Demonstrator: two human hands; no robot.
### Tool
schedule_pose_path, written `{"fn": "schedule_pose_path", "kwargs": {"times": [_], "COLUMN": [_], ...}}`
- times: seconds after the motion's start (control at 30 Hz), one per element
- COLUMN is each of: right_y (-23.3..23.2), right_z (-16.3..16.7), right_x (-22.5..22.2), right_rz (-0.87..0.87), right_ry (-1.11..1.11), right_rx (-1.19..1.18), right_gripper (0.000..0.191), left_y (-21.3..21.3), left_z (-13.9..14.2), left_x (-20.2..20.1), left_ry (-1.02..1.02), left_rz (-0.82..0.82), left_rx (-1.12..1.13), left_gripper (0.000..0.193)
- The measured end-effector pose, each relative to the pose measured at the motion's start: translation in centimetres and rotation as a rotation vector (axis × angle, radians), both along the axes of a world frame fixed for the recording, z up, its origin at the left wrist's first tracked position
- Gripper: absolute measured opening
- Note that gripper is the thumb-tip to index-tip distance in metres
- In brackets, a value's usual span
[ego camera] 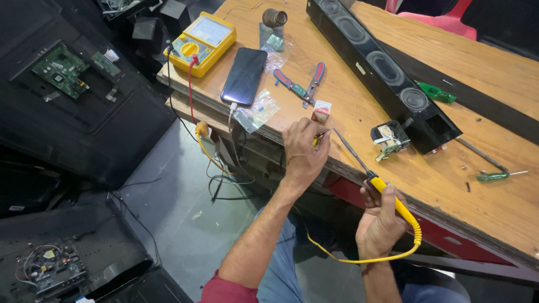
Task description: The person sits at a repair bench and solders a small circuit board with a soldering iron, holding the board steady with the other hand and touching its components. They then carry the board to a counter near a freezer and continue handling and working on it by hand.
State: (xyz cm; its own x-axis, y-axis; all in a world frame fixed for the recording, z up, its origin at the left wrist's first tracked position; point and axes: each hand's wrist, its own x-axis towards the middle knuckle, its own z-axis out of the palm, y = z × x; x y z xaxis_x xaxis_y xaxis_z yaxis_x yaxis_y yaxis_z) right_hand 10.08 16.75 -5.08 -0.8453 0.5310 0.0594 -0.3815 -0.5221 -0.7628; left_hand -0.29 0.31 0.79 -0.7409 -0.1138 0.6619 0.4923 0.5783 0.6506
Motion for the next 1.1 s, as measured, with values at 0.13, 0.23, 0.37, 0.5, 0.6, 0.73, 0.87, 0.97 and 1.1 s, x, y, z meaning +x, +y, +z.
{"fn": "schedule_pose_path", "kwargs": {"times": [0.13, 0.23, 0.37, 0.5, 0.6, 0.73, 0.87, 0.97, 1.1], "right_y": [-0.06, -0.03, -0.08, -0.07, -0.05, 0.02, -0.01, -0.02, -0.07], "right_z": [0.09, 0.17, 0.27, 0.30, 0.25, 0.18, 0.17, 0.23, 0.27], "right_x": [-0.05, 0.00, 0.04, 0.05, 0.04, -0.01, -0.04, -0.01, 0.03], "right_rz": [-0.007, 0.001, 0.000, 0.000, 0.002, 0.007, 0.007, 0.013, 0.004], "right_ry": [-0.009, -0.008, -0.010, -0.016, -0.015, -0.006, -0.003, 0.003, -0.001], "right_rx": [-0.001, 0.009, 0.013, 0.008, 0.007, -0.006, 0.000, -0.005, 0.003], "right_gripper": [0.012, 0.012, 0.012, 0.012, 0.012, 0.012, 0.012, 0.012, 0.012], "left_y": [0.01, 0.02, 0.00, -0.02, -0.03, 0.02, -0.01, -0.07, -0.05], "left_z": [0.03, 0.00, -0.05, -0.06, -0.05, -0.06, 0.00, 0.03, 0.02], "left_x": [-0.04, -0.07, -0.05, -0.05, -0.05, -0.03, -0.06, 0.01, 0.02], "left_ry": [-0.007, -0.017, -0.015, -0.017, -0.016, -0.027, -0.004, -0.004, -0.007], "left_rz": [0.004, 0.000, -0.006, -0.010, -0.008, -0.010, -0.004, -0.007, -0.004], "left_rx": [-0.007, -0.003, 0.002, -0.001, -0.001, 0.002, 0.005, 0.004, 0.003], "left_gripper": [0.010, 0.010, 0.010, 0.009, 0.010, 0.009, 0.010, 0.010, 0.010]}}
